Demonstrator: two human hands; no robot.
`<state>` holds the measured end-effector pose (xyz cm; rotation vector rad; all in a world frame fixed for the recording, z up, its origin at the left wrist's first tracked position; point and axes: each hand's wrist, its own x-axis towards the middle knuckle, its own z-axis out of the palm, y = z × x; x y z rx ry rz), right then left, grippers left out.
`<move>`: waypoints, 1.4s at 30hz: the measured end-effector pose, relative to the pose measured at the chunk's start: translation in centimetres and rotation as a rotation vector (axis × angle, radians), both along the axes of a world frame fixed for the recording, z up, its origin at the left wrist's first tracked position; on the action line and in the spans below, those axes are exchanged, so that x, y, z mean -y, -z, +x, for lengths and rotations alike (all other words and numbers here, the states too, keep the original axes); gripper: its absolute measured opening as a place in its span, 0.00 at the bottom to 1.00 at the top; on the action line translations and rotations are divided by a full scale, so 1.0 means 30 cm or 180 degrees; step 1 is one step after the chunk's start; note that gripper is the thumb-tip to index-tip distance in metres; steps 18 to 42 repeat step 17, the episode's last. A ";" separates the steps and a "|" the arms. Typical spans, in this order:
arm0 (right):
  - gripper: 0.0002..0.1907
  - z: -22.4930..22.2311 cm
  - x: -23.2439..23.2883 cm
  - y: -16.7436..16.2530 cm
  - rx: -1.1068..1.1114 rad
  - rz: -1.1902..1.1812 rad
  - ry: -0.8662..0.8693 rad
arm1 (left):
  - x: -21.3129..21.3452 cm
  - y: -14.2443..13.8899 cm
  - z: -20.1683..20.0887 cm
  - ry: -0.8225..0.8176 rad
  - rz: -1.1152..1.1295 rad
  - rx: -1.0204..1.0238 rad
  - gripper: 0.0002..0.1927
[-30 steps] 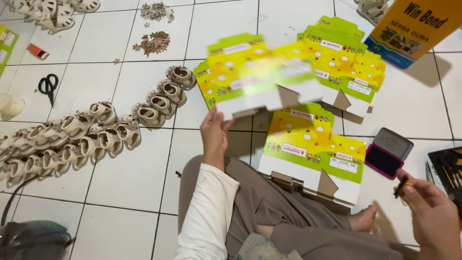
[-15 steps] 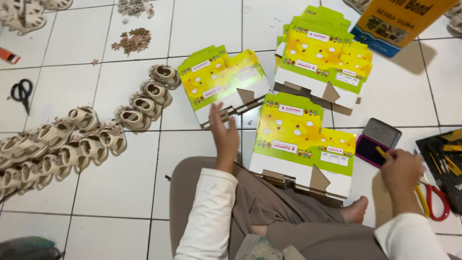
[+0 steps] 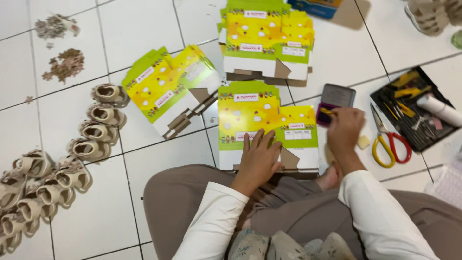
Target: The person sits on the floor and assembles flat-packed shoe boxes. They use a rubber stamp and ink pad to mark the boxes, then use a stapler to secure the flaps. The person handles the boxes one at a time, stacking the finished ones nearby.
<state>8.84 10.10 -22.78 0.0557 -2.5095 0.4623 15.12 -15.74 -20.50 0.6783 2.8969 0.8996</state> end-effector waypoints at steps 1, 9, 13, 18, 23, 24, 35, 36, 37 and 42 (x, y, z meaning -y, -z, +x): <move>0.08 0.019 0.030 0.005 0.0035 -0.0117 -0.0175 | -0.013 -0.007 0.013 -0.0023 -0.0078 0.0005 0.37; 0.14 0.177 0.176 0.046 0.0069 0.0365 -0.0727 | -0.051 -0.031 0.013 -0.0122 -0.0652 -0.0211 0.43; 0.16 0.174 0.167 0.068 0.0086 0.0490 -0.0827 | -0.054 -0.029 0.007 -0.0120 -0.0678 -0.0130 0.43; 0.15 0.166 0.158 0.083 0.0166 0.0439 -0.0879 | -0.057 -0.030 0.002 -0.0125 -0.0727 -0.0052 0.45; 0.15 0.166 0.158 0.083 0.0166 0.0439 -0.0879 | -0.057 -0.030 0.002 -0.0125 -0.0727 -0.0052 0.45; 0.15 0.166 0.158 0.083 0.0166 0.0439 -0.0879 | -0.057 -0.030 0.002 -0.0125 -0.0727 -0.0052 0.45; 0.15 0.166 0.158 0.083 0.0166 0.0439 -0.0879 | -0.057 -0.030 0.002 -0.0125 -0.0727 -0.0052 0.45; 0.15 0.166 0.158 0.083 0.0166 0.0439 -0.0879 | -0.057 -0.030 0.002 -0.0125 -0.0727 -0.0052 0.45; 0.15 0.166 0.158 0.083 0.0166 0.0439 -0.0879 | -0.057 -0.030 0.002 -0.0125 -0.0727 -0.0052 0.45; 0.15 0.166 0.158 0.083 0.0166 0.0439 -0.0879 | -0.057 -0.030 0.002 -0.0125 -0.0727 -0.0052 0.45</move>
